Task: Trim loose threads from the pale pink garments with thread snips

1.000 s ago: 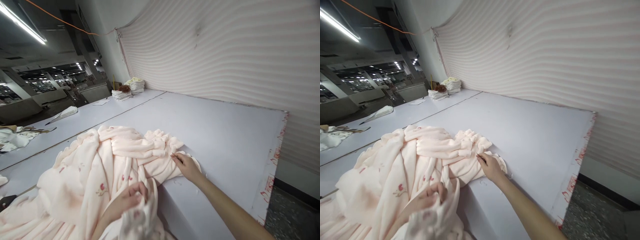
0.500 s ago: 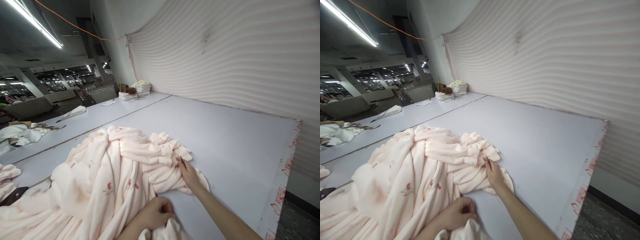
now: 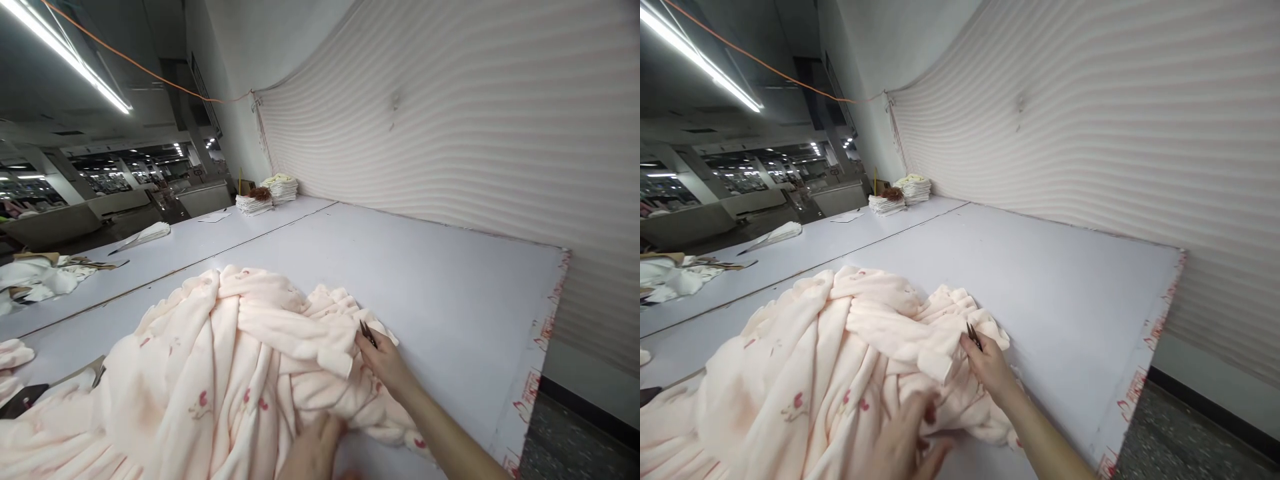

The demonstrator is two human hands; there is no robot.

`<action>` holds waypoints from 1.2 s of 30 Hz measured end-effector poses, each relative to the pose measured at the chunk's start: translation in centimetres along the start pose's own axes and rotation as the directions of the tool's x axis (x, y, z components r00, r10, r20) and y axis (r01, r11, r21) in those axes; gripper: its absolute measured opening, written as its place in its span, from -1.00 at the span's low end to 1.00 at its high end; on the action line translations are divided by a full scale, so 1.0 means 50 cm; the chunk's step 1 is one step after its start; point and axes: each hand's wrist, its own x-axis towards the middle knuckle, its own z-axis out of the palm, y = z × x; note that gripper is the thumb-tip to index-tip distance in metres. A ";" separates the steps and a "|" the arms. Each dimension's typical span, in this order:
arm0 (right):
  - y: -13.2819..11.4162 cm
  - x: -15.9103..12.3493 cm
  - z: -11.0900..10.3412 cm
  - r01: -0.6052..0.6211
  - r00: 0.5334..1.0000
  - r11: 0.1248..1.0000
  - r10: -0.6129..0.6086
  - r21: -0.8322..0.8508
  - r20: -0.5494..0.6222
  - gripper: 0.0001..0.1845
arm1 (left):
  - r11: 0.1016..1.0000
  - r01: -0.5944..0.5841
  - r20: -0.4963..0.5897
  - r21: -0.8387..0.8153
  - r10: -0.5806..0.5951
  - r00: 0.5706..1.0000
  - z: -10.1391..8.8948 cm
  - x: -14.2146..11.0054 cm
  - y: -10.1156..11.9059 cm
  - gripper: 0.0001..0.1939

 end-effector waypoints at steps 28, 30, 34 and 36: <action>-0.124 -0.119 0.012 0.168 0.978 0.973 -0.145 -0.156 0.148 -0.89 | 0.672 -0.407 -0.343 0.619 0.697 0.629 -0.073 0.013 0.132 -0.80; -0.128 -0.123 -0.003 0.139 0.980 0.975 -0.111 -0.173 0.164 -0.85 | 0.723 -0.454 -0.365 0.520 0.669 0.648 -0.077 0.021 0.128 -0.83; -0.132 -0.123 -0.024 0.211 0.965 0.945 -0.161 -0.250 0.205 -0.83 | 0.779 -0.492 -0.422 0.388 0.625 0.656 -0.080 0.028 0.122 -0.89; -0.133 -0.121 -0.025 0.224 0.959 0.940 -0.166 -0.256 0.231 -0.80 | 0.793 -0.497 -0.429 0.353 0.609 0.667 -0.080 0.027 0.121 -0.89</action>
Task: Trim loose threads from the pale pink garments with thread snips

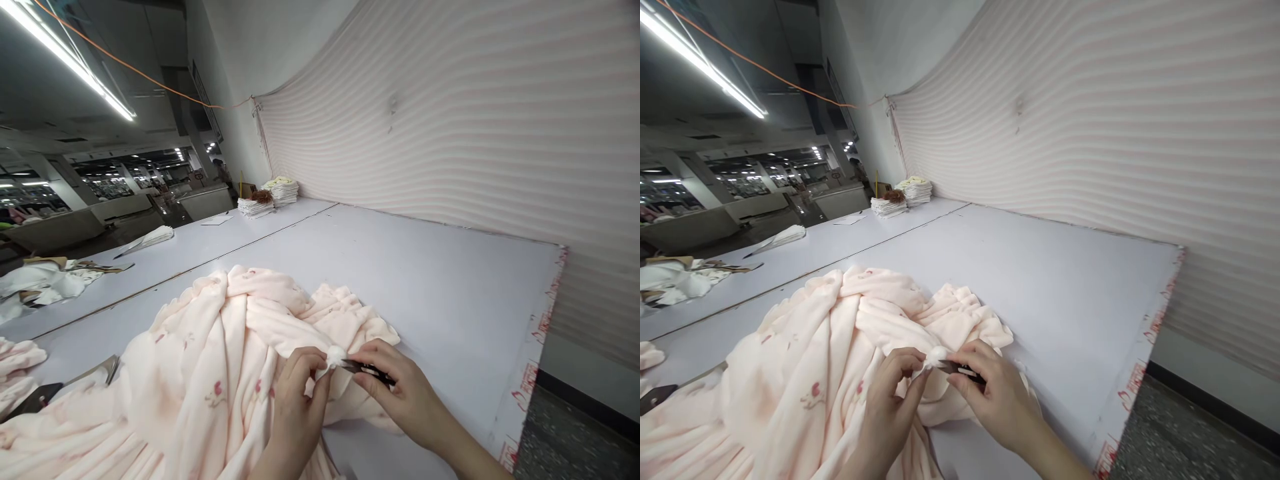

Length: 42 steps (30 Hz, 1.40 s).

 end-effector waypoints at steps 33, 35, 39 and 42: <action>0.031 0.034 0.075 -0.041 0.957 0.982 0.092 0.185 -0.276 -0.80 | 0.522 0.668 0.366 -0.530 -0.570 0.736 -0.001 0.019 -0.001 -0.74; 0.032 0.032 0.081 -0.016 0.963 0.968 0.082 0.250 -0.257 -0.82 | 0.400 0.686 0.401 -0.608 -0.591 0.700 -0.003 0.023 0.002 -0.72; 0.021 0.018 0.089 0.024 0.988 0.969 0.014 0.246 -0.152 -0.79 | 0.358 0.672 0.401 -0.648 -0.590 0.701 -0.009 0.023 0.010 -0.72; 0.014 0.016 0.094 0.040 0.986 0.989 -0.016 0.142 -0.168 -0.87 | 0.463 0.665 0.386 -0.586 -0.562 0.731 -0.014 0.020 0.010 -0.72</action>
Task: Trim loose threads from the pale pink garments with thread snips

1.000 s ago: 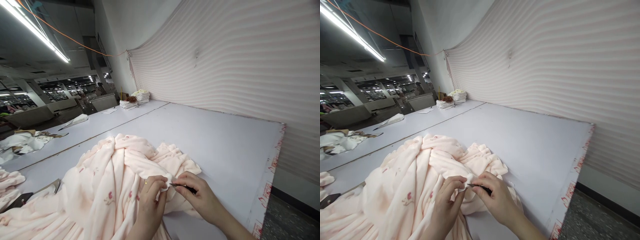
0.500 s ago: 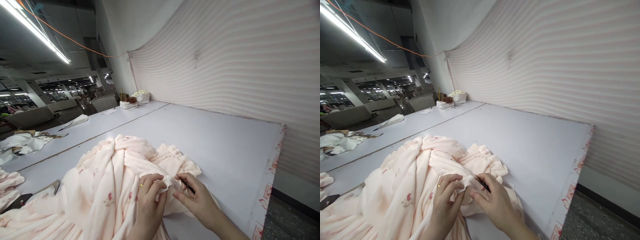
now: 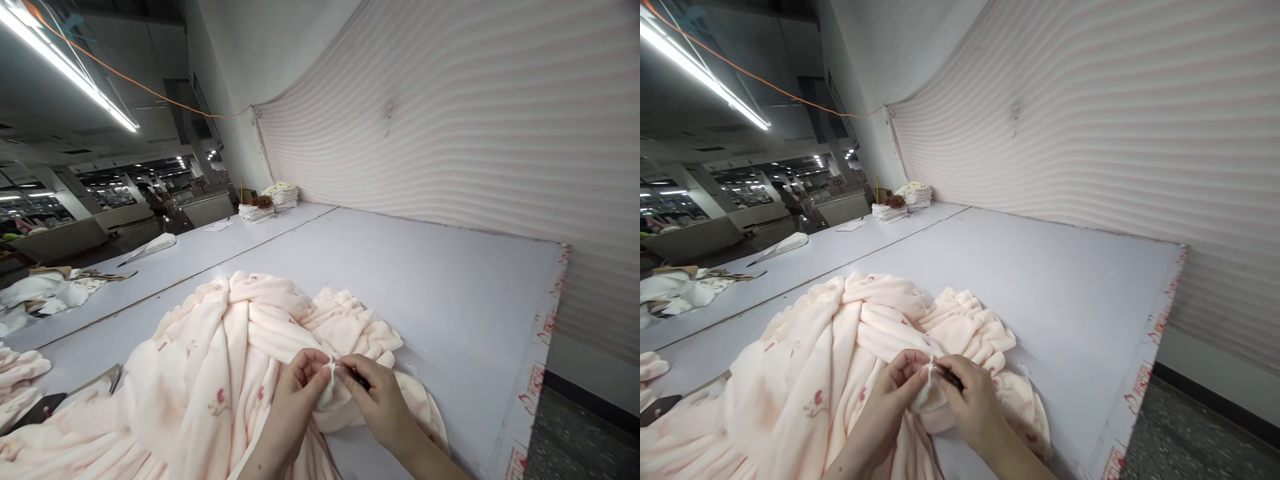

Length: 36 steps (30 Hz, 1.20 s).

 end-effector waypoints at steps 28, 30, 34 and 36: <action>0.007 0.008 -0.024 -0.190 0.981 0.977 0.186 0.092 0.056 -0.74 | 0.983 -0.005 0.064 0.183 -0.007 0.998 -0.007 0.014 -0.007 -0.70; 0.006 0.009 -0.024 -0.218 0.975 0.966 0.211 0.138 0.064 -0.73 | 0.977 -0.007 0.065 0.212 -0.007 0.998 -0.004 0.016 -0.008 -0.70; 0.010 0.009 -0.025 -0.293 0.956 0.925 0.287 0.243 0.062 -0.68 | 0.948 -0.042 0.101 0.314 0.010 0.995 0.006 0.016 -0.010 -0.71; 0.031 0.010 -0.033 -0.323 0.944 0.906 0.329 0.273 0.025 -0.66 | 0.904 -0.126 0.082 0.409 0.101 0.991 0.001 0.016 -0.007 -0.74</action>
